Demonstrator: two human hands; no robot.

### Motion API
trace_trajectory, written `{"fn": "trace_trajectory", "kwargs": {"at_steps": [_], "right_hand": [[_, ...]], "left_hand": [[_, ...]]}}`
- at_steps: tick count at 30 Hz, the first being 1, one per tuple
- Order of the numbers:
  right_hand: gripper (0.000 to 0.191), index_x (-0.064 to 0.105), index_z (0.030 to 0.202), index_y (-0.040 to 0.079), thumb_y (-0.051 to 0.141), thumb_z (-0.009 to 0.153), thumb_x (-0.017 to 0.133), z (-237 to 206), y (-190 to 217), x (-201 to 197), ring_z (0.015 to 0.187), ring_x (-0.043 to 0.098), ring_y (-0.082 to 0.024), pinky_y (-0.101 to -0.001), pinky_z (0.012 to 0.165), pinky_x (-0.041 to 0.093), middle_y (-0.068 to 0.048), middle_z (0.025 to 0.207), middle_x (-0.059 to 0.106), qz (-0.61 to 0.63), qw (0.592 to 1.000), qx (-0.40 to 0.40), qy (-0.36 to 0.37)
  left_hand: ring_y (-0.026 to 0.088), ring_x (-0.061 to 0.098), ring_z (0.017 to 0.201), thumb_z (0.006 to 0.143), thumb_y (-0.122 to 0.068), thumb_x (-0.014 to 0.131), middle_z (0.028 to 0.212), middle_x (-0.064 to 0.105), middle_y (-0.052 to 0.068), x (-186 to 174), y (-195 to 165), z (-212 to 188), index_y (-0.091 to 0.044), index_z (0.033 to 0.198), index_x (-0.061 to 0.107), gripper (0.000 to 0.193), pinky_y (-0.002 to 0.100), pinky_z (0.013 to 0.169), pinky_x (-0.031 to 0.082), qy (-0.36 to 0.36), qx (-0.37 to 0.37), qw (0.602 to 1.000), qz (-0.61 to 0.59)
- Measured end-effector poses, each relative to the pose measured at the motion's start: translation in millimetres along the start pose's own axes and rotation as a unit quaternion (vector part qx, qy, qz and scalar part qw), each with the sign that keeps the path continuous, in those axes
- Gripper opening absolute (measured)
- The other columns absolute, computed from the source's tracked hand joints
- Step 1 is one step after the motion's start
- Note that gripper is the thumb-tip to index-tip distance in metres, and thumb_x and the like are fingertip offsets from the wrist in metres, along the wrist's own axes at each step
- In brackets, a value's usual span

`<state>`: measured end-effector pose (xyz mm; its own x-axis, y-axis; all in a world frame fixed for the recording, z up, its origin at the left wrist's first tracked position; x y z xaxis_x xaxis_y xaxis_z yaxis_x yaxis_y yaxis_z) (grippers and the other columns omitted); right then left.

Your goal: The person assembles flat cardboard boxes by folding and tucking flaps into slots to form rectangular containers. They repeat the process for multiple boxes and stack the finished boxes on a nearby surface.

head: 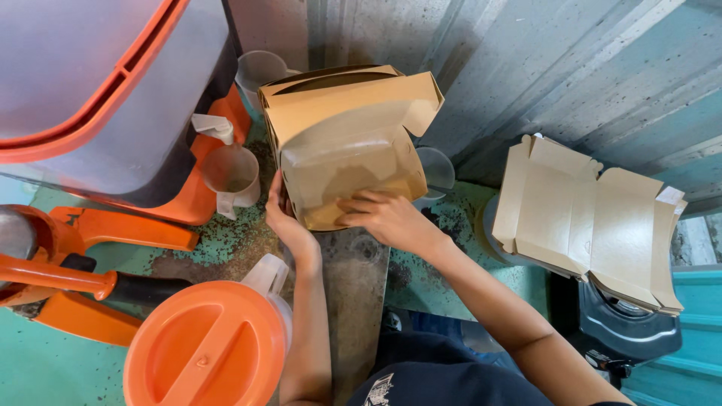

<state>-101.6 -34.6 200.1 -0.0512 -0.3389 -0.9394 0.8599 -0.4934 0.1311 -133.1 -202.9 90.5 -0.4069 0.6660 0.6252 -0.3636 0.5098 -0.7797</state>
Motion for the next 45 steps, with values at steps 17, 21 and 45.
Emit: {"fn": "trace_trajectory", "kwargs": {"at_steps": [17,21,45], "right_hand": [[0.041,0.074,0.12,0.031,0.011,0.087,0.062,7,-6,28,0.118,0.068,-0.023,-0.0326,0.077,0.06,0.005,0.126,0.073,-0.002,0.999,-0.02,0.05],[0.027,0.074,0.118,0.029,0.024,0.093,0.064,6,-8,29,0.122,0.066,-0.024,-0.0337,0.077,0.059,0.004,0.128,0.073,0.015,0.997,-0.006,0.07],[0.019,0.078,0.097,0.008,0.024,0.088,0.073,-41,-89,-7,0.136,0.06,-0.027,-0.0415,0.112,0.052,-0.003,0.114,0.077,0.194,0.978,0.043,-0.057]], "left_hand": [[0.04,0.071,0.108,0.093,0.006,0.052,0.125,0.07,0.022,26,-71,-20,-0.004,0.135,0.067,0.046,0.046,0.087,0.056,-0.044,0.126,0.854,0.502],[0.04,0.069,0.112,0.092,0.007,0.052,0.129,0.069,0.021,29,-71,-23,-0.005,0.134,0.065,0.046,0.046,0.09,0.056,-0.044,0.156,0.837,0.522],[0.041,0.07,0.108,0.086,0.013,0.052,0.131,0.068,0.02,23,-65,-21,0.0,0.132,0.065,0.05,0.047,0.089,0.056,-0.035,0.196,0.804,0.56]]}}
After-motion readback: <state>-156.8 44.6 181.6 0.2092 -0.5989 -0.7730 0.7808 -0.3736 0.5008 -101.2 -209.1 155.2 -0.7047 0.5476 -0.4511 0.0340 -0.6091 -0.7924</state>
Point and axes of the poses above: each hand's wrist, its own z-axis towards the middle knuckle, its own x-axis out of the palm, y = z × x, the point moved 9 cm from there along z, towards the middle knuckle
